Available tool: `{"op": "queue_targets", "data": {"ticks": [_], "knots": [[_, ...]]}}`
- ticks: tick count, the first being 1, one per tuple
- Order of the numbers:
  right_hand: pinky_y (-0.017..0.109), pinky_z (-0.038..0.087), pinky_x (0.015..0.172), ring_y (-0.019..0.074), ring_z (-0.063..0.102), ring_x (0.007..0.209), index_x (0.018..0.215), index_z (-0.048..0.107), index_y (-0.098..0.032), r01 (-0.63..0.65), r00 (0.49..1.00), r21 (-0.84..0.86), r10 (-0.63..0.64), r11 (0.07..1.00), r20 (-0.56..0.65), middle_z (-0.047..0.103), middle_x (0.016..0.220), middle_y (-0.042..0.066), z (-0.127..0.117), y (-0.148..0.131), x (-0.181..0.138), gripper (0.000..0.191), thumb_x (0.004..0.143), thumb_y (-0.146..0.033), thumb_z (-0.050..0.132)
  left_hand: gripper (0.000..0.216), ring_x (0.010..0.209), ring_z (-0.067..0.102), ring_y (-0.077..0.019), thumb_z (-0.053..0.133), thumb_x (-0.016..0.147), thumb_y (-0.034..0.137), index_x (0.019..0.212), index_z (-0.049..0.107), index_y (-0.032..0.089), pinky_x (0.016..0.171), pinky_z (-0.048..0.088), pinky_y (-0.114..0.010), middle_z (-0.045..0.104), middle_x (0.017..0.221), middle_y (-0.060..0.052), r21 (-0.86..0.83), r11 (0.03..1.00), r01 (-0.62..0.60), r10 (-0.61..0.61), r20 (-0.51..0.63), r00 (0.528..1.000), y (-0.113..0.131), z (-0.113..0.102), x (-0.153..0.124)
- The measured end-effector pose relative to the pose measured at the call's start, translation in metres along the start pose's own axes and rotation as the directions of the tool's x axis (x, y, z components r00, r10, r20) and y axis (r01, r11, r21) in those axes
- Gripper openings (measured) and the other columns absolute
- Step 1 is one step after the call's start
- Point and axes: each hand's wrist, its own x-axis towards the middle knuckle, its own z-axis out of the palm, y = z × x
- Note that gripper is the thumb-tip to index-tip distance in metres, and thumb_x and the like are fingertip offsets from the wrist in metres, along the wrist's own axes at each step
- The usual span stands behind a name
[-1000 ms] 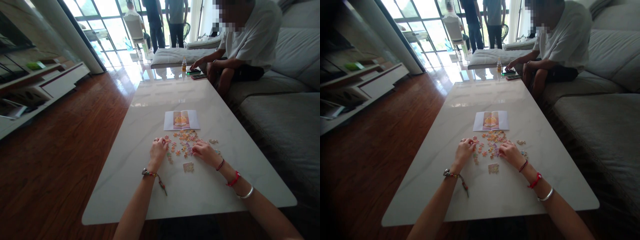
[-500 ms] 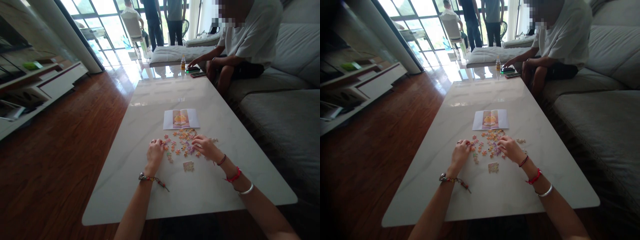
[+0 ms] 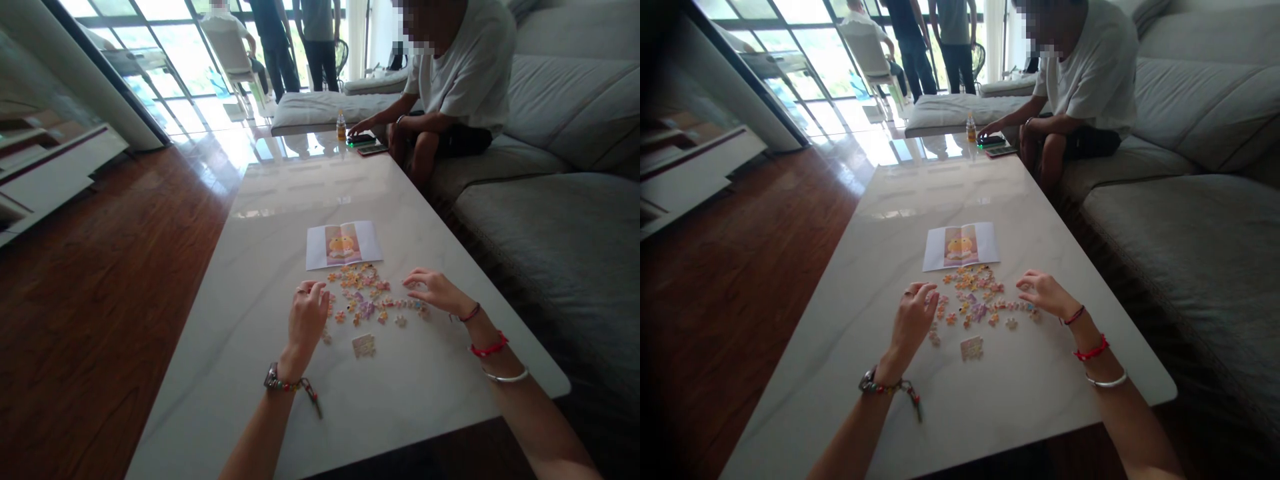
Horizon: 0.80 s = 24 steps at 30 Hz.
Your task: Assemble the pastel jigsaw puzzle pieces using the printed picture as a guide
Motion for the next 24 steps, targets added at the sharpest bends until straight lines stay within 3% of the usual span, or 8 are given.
{"op": "queue_targets", "data": {"ticks": [7,14,20,24], "knots": [[0.032,0.042,0.081,0.0187,0.053,0.089,0.084,0.063,-0.018,0.063,0.990,-0.016,-0.061,0.998,0.130,0.057,0.091,0.006,0.010,-0.008,-0.001,0.018,0.069,-0.027,0.061,0.014,0.088,0.050,-0.0176,0.045,0.079,0.020,0.088,0.056,0.018,0.082,0.043,-0.032,0.053,0.092,-0.006,-0.083,0.993,-0.089,0.085,-0.058,0.995,0.009,0.011,-0.005],[0.031,0.041,0.079,0.0169,0.052,0.087,0.090,0.061,-0.019,0.117,0.990,0.041,-0.120,0.992,0.069,0.056,0.091,0.006,0.024,-0.032,-0.007,0.019,0.072,-0.025,0.059,0.013,0.094,0.051,-0.0179,0.044,0.080,0.020,0.085,0.057,0.018,0.083,0.043,-0.032,0.053,0.089,-0.006,-0.143,0.988,-0.054,0.037,-0.115,0.993,0.002,0.011,-0.012],[0.031,0.039,0.078,0.0161,0.051,0.082,0.073,0.061,-0.017,0.217,0.972,-0.020,-0.214,0.976,0.098,0.056,0.082,0.005,0.046,-0.043,0.004,0.003,0.072,-0.018,0.059,0.012,0.088,0.053,-0.0163,0.045,0.080,0.020,0.082,0.057,0.018,0.081,0.044,-0.030,0.054,0.087,-0.005,-0.157,0.986,-0.061,0.046,-0.098,0.994,-0.002,0.008,-0.015],[0.029,0.039,0.076,0.0155,0.051,0.082,0.072,0.059,-0.017,0.217,0.971,-0.019,-0.214,0.976,0.102,0.056,0.082,0.005,0.048,-0.041,0.002,0.004,0.074,-0.016,0.056,0.012,0.087,0.053,-0.0163,0.045,0.080,0.021,0.083,0.056,0.019,0.080,0.044,-0.031,0.055,0.086,-0.004,-0.166,0.984,-0.063,0.047,-0.101,0.994,-0.002,0.004,-0.016]]}}
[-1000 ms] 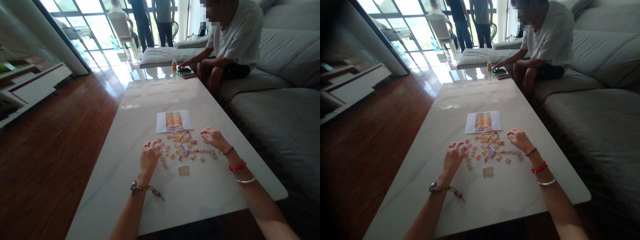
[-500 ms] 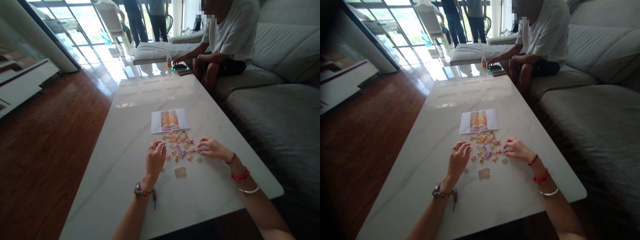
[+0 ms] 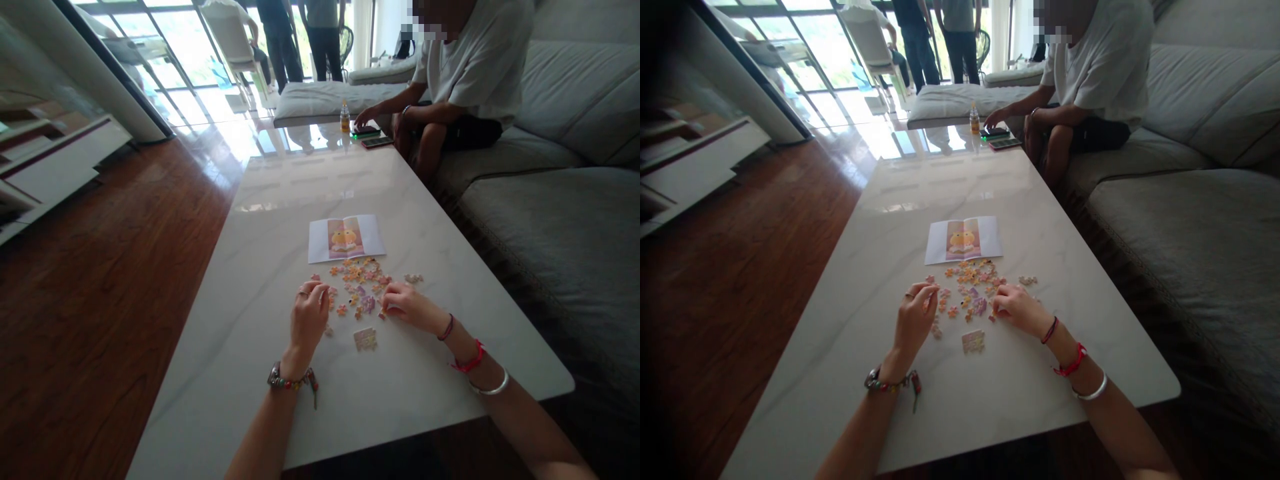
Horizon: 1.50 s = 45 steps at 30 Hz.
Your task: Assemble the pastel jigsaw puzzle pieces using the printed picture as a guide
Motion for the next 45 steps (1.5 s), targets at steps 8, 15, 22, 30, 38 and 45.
{"op": "queue_targets", "data": {"ticks": [8,15,22,30,38,45], "knots": [[0.033,0.040,0.076,0.0181,0.052,0.085,0.080,0.059,-0.018,-0.034,0.999,-0.032,0.034,0.999,0.004,0.056,0.084,0.005,0.005,-0.012,-0.002,0.012,0.070,-0.023,0.062,0.012,0.087,0.053,-0.0158,0.046,0.079,0.017,0.083,0.056,0.020,0.082,0.044,-0.031,0.055,0.088,-0.004,-0.031,0.999,-0.026,0.026,0.008,1.000,0.002,0.002,-0.001],[0.029,0.043,0.077,0.0155,0.054,0.086,0.088,0.059,-0.018,-0.043,0.990,0.080,0.054,0.996,-0.130,0.056,0.091,0.006,-0.015,0.003,0.015,0.013,0.076,-0.017,0.053,0.012,0.092,0.053,-0.0165,0.045,0.079,0.018,0.084,0.057,0.019,0.083,0.044,-0.031,0.055,0.088,-0.004,-0.015,1.000,-0.019,0.019,0.016,1.000,0.000,0.003,-0.003],[0.029,0.045,0.074,0.0151,0.054,0.080,0.086,0.063,-0.017,-0.070,0.992,0.041,0.074,0.997,-0.102,0.056,0.088,0.007,-0.009,0.018,0.059,0.016,0.072,-0.019,0.058,0.012,0.086,0.053,-0.0152,0.046,0.079,0.017,0.084,0.056,0.020,0.081,0.045,-0.030,0.055,0.088,-0.003,-0.005,1.000,-0.020,0.020,0.024,1.000,-0.002,0.000,-0.002],[0.025,0.044,0.071,0.0130,0.053,0.076,0.088,0.063,-0.016,-0.072,0.994,0.072,0.078,0.995,-0.081,0.055,0.085,0.006,-0.001,0.017,0.050,0.016,0.074,-0.017,0.055,0.013,0.088,0.053,-0.0154,0.044,0.080,0.017,0.084,0.056,0.019,0.081,0.045,-0.030,0.056,0.088,-0.004,0.001,1.000,0.015,-0.015,0.014,1.000,-0.005,-0.002,0.000],[0.026,0.042,0.073,0.0146,0.051,0.080,0.077,0.063,-0.016,-0.012,1.000,-0.029,0.012,1.000,-0.005,0.055,0.082,0.005,0.011,-0.008,0.065,0.009,0.073,-0.015,0.054,0.013,0.087,0.053,-0.0151,0.044,0.080,0.017,0.084,0.057,0.019,0.080,0.045,-0.030,0.056,0.088,-0.004,0.005,1.000,0.025,-0.025,0.007,1.000,-0.007,-0.003,0.000],[0.026,0.042,0.073,0.0149,0.054,0.080,0.082,0.061,-0.017,-0.115,0.988,0.005,0.115,0.993,-0.107,0.056,0.084,0.006,-0.004,0.005,0.045,0.013,0.076,-0.014,0.050,0.014,0.084,0.054,-0.0157,0.044,0.079,0.017,0.084,0.057,0.019,0.078,0.045,-0.030,0.056,0.088,-0.005,0.028,0.999,0.033,-0.033,0.016,0.999,-0.008,-0.003,0.000]]}}
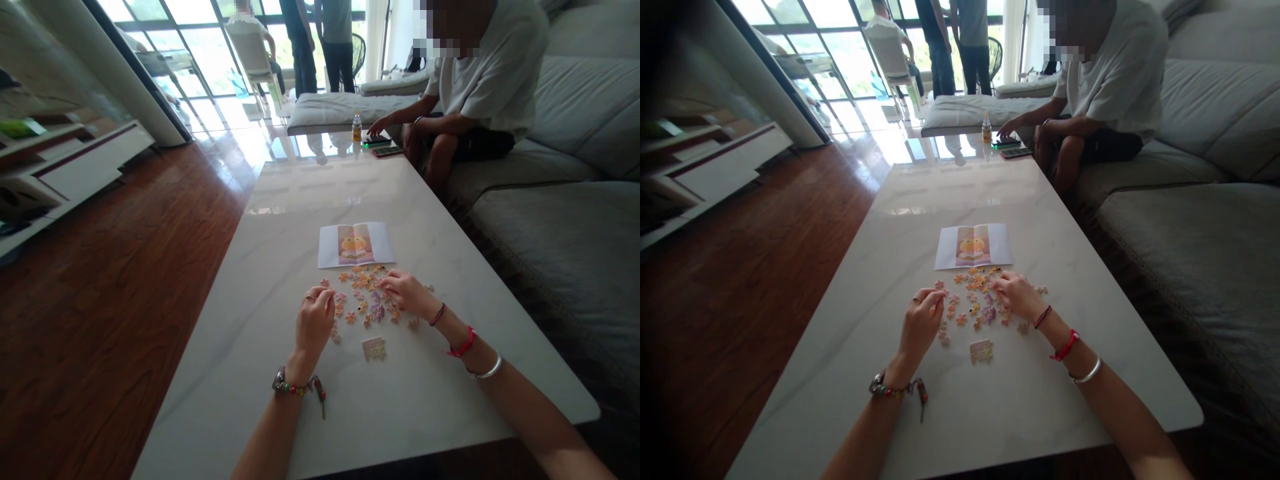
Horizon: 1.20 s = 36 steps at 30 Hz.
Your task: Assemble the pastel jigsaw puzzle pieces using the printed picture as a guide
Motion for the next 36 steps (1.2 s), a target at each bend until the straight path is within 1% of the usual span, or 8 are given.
{"op": "queue_targets", "data": {"ticks": [7,10,14,20,23,26,30,36], "knots": [[0.031,0.043,0.079,0.0178,0.055,0.085,0.092,0.059,-0.018,-0.141,0.979,-0.004,0.139,0.990,-0.150,0.057,0.090,0.006,-0.026,0.035,-0.038,0.018,0.076,-0.020,0.051,0.018,0.083,0.053,-0.0180,0.046,0.077,0.018,0.089,0.058,0.020,0.077,0.044,-0.033,0.056,0.092,-0.006,0.109,0.994,0.012,-0.019,0.066,0.998,-0.003,0.003,-0.002],[0.032,0.043,0.079,0.0189,0.054,0.088,0.095,0.058,-0.017,-0.220,0.964,-0.027,0.214,0.975,-0.156,0.057,0.092,0.006,-0.032,0.048,-0.061,0.022,0.073,-0.020,0.052,0.020,0.084,0.052,-0.0202,0.047,0.076,0.020,0.091,0.059,0.020,0.077,0.043,-0.036,0.057,0.094,-0.008,0.160,0.986,0.040,-0.053,0.078,0.996,-0.005,0.004,-0.002],[0.030,0.044,0.075,0.0162,0.056,0.081,0.092,0.059,-0.017,-0.250,0.962,0.001,0.248,0.968,-0.112,0.058,0.090,0.005,-0.036,0.054,-0.078,0.022,0.071,-0.018,0.053,0.020,0.083,0.053,-0.0204,0.047,0.076,0.022,0.091,0.060,0.021,0.076,0.043,-0.036,0.058,0.092,-0.007,0.163,0.986,0.038,-0.048,0.061,0.997,-0.008,0.008,-0.002],[0.025,0.046,0.062,0.0111,0.055,0.061,0.087,0.061,-0.016,-0.233,0.965,0.026,0.235,0.972,-0.115,0.059,0.083,0.004,-0.037,0.046,-0.056,0.016,0.075,-0.022,0.052,0.019,0.085,0.052,-0.0193,0.046,0.077,0.022,0.091,0.059,0.020,0.078,0.043,-0.035,0.057,0.092,-0.007,0.127,0.992,0.007,-0.013,0.044,0.999,-0.010,0.009,-0.002],[0.027,0.045,0.069,0.0126,0.056,0.069,0.091,0.059,-0.018,-0.113,0.986,0.018,0.114,0.993,-0.122,0.057,0.086,0.005,-0.030,0.032,-0.030,0.018,0.076,-0.022,0.052,0.019,0.086,0.052,-0.0194,0.047,0.076,0.020,0.090,0.059,0.020,0.079,0.044,-0.036,0.057,0.093,-0.007,0.102,0.995,0.000,-0.005,0.044,0.999,-0.009,0.008,-0.001],[0.028,0.043,0.076,0.0152,0.055,0.082,0.096,0.057,-0.018,0.008,0.999,-0.002,-0.008,1.000,-0.048,0.055,0.090,0.006,-0.017,0.020,-0.009,0.021,0.075,-0.018,0.053,0.018,0.088,0.051,-0.0203,0.048,0.076,0.020,0.090,0.059,0.019,0.080,0.043,-0.037,0.056,0.094,-0.008,0.093,0.996,-0.005,0.002,0.041,0.999,-0.008,0.008,-0.002],[0.026,0.043,0.068,0.0139,0.054,0.071,0.079,0.059,-0.014,-0.052,0.998,-0.041,0.053,0.998,0.045,0.055,0.080,0.006,-0.006,0.020,-0.006,0.009,0.076,-0.017,0.051,0.017,0.090,0.051,-0.0206,0.048,0.077,0.021,0.090,0.059,0.019,0.081,0.043,-0.037,0.056,0.093,-0.008,0.074,0.997,-0.012,0.009,0.040,0.999,-0.006,0.009,-0.002],[0.023,0.041,0.062,0.0127,0.054,0.066,0.072,0.059,-0.014,-0.164,0.986,0.096,0.165,0.982,-0.001,0.061,0.071,0.004,-0.017,0.035,-0.021,0.010,0.075,-0.020,0.052,0.017,0.092,0.051,-0.0206,0.047,0.078,0.022,0.091,0.058,0.019,0.083,0.042,-0.037,0.055,0.096,-0.007,0.066,0.997,-0.032,0.028,0.054,0.998,-0.006,0.011,-0.002]]}}
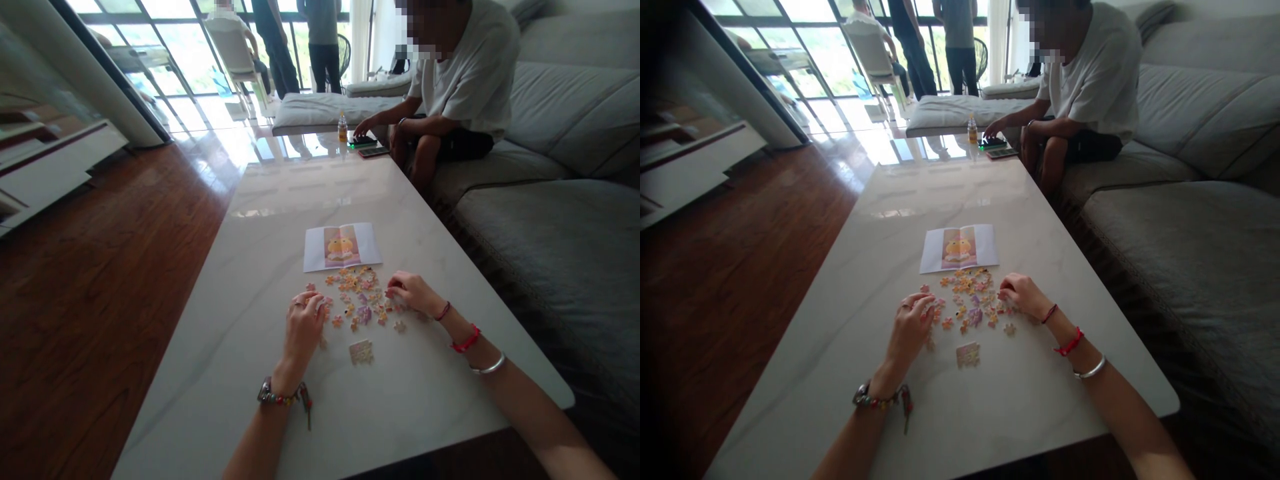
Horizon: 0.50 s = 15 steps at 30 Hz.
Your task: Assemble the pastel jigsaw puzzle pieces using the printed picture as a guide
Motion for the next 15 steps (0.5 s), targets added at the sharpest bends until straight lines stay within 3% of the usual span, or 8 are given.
{"op": "queue_targets", "data": {"ticks": [3,8,11,15], "knots": [[0.021,0.041,0.057,0.0121,0.056,0.063,0.074,0.061,-0.014,-0.088,0.996,0.038,0.087,0.995,0.029,0.064,0.070,0.003,-0.012,0.007,0.006,0.016,0.076,-0.024,0.049,0.017,0.092,0.051,-0.0203,0.047,0.078,0.022,0.091,0.058,0.019,0.083,0.043,-0.037,0.055,0.095,-0.008,-0.003,1.000,0.003,-0.003,0.002,1.000,-0.001,0.001,0.000],[0.019,0.040,0.056,0.0120,0.057,0.063,0.069,0.064,-0.014,-0.180,0.982,-0.077,0.184,0.981,0.042,0.067,0.070,0.003,-0.023,0.013,0.028,0.014,0.072,-0.019,0.051,0.017,0.091,0.052,-0.0200,0.047,0.078,0.022,0.090,0.059,0.018,0.083,0.043,-0.037,0.056,0.094,-0.007,-0.003,1.000,0.014,-0.014,0.000,1.000,-0.002,0.000,-0.001],[0.020,0.040,0.058,0.0135,0.057,0.063,0.065,0.065,-0.014,-0.185,0.982,-0.121,0.187,0.975,0.006,0.066,0.067,0.005,-0.022,0.010,0.038,0.010,0.067,-0.014,0.054,0.019,0.093,0.053,-0.0190,0.044,0.080,0.023,0.091,0.058,0.018,0.084,0.044,-0.036,0.056,0.098,-0.007,-0.010,1.000,0.027,-0.027,0.019,0.999,-0.004,-0.002,0.001],[0.021,0.041,0.064,0.0129,0.057,0.070,0.076,0.065,-0.015,-0.165,0.986,-0.127,0.159,0.978,-0.058,0.065,0.077,0.005,-0.024,0.006,0.034,0.013,0.071,-0.018,0.052,0.027,0.102,0.050,-0.0194,0.035,0.084,0.025,0.101,0.054,0.017,0.088,0.042,-0.035,0.053,0.112,-0.009,0.025,1.000,-0.003,0.001,0.079,0.997,-0.013,-0.001,0.024]]}}
